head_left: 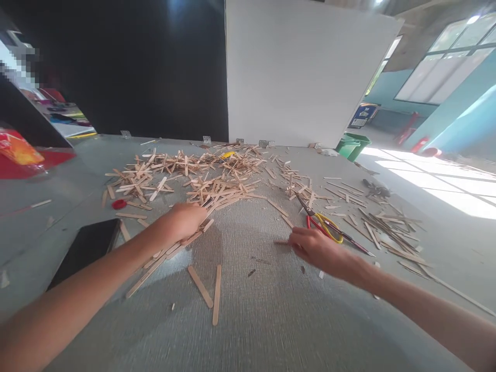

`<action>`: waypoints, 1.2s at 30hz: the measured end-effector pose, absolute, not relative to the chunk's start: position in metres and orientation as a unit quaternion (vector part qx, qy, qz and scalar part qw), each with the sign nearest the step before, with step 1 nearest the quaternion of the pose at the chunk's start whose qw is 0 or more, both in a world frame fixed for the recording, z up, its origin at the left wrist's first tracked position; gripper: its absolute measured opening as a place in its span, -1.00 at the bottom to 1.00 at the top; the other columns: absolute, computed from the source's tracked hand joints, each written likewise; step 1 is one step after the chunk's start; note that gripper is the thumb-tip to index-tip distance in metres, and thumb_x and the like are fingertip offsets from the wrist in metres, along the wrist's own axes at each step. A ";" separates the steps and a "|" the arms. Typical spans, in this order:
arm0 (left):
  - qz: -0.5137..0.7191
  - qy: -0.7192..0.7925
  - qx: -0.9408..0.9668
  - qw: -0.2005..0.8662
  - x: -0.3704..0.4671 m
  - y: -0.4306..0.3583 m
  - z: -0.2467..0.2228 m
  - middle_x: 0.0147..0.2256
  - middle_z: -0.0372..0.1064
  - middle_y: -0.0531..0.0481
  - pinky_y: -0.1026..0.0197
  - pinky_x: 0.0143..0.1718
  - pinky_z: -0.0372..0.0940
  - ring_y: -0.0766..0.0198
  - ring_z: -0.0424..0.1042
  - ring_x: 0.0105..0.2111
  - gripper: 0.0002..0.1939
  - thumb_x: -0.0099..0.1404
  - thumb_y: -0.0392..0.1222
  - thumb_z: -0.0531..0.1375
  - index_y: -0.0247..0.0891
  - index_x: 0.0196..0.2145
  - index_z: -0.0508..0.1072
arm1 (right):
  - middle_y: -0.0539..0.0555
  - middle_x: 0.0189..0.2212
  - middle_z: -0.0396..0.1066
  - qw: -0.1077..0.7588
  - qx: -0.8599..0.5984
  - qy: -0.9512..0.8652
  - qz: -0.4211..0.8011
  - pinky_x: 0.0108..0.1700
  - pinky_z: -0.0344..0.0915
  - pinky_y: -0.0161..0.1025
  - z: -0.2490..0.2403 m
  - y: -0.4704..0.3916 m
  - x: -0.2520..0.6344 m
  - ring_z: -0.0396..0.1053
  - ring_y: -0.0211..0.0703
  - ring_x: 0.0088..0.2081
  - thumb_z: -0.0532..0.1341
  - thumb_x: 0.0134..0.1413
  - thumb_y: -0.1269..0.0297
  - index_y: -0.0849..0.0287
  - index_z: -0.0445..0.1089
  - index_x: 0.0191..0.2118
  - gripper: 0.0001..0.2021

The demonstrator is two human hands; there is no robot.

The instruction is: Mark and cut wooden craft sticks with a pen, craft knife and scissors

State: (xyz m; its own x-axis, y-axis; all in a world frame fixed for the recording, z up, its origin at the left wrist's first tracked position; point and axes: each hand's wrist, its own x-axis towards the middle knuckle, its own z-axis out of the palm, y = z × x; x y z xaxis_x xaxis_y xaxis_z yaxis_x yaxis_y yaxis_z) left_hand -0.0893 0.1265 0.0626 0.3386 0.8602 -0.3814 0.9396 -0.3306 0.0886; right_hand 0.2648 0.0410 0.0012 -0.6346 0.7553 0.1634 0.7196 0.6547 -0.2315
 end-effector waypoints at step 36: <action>-0.288 0.559 0.772 0.091 -0.070 0.115 0.082 0.03 0.45 -0.13 -0.04 -0.05 0.47 0.07 0.52 -0.06 -0.69 0.46 -0.10 0.27 -0.27 0.07 0.46 | 0.06 -0.33 0.35 0.052 -0.503 -0.863 0.010 -0.40 -0.04 -0.24 0.007 0.103 0.286 0.21 -0.19 -0.43 0.03 -0.01 0.79 0.17 0.25 -0.28 -0.66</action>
